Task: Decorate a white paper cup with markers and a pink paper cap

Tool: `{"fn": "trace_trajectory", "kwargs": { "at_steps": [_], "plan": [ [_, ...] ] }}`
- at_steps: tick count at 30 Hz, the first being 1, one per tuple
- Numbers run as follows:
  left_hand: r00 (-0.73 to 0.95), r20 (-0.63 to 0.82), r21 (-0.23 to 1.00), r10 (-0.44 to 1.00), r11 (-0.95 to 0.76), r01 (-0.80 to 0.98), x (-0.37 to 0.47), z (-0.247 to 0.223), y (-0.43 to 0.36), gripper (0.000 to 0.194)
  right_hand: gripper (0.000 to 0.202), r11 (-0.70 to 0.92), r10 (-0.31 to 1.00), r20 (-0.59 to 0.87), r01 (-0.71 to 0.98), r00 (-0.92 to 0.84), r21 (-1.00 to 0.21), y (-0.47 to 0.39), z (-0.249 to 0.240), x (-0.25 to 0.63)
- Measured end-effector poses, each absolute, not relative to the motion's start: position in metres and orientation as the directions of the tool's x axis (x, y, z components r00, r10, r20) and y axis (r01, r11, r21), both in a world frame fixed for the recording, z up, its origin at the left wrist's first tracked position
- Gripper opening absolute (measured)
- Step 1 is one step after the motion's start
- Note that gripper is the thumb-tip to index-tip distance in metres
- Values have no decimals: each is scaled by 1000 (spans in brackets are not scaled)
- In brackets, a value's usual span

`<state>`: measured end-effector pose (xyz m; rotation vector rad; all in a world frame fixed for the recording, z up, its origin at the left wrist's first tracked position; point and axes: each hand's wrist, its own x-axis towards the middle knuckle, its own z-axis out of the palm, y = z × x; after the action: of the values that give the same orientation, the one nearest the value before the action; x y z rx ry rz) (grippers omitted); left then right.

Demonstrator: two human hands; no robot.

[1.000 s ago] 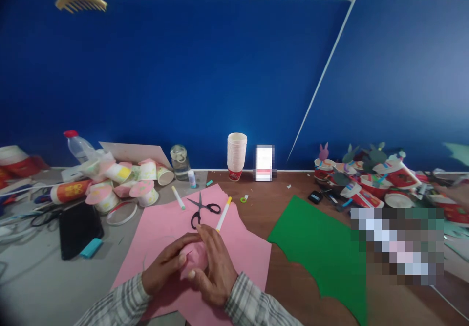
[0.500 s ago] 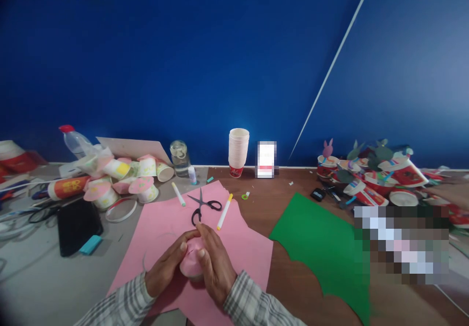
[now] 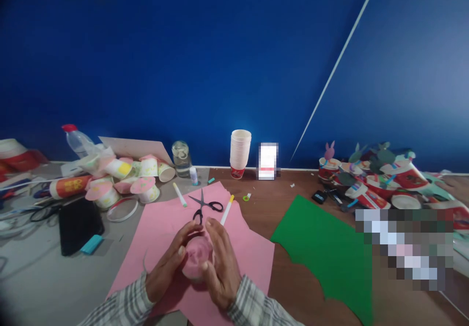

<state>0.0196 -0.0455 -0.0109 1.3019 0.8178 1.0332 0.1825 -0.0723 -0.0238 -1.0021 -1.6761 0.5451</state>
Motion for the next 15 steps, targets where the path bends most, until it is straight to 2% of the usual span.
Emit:
{"fn": "trace_trajectory", "kwargs": {
  "at_steps": [4,6,11,15],
  "plan": [
    [400,293,941,869,-335,38,15,-11,-48,72,51,452,884,467,254,-1,-855,-69,-21,186],
    [448,336,901,829,-421,103,17,-10,-48,68,48,400,912,409,193,8,-896,-66,-22,186],
    [466,291,919,836,-380,106,26,-6,-45,49,47,379,925,377,113,-37,-919,-67,-24,182],
    [494,255,952,831,-306,23,27,-6,-44,56,49,364,930,359,70,-75,-929,-70,-24,180]
  ]
}}
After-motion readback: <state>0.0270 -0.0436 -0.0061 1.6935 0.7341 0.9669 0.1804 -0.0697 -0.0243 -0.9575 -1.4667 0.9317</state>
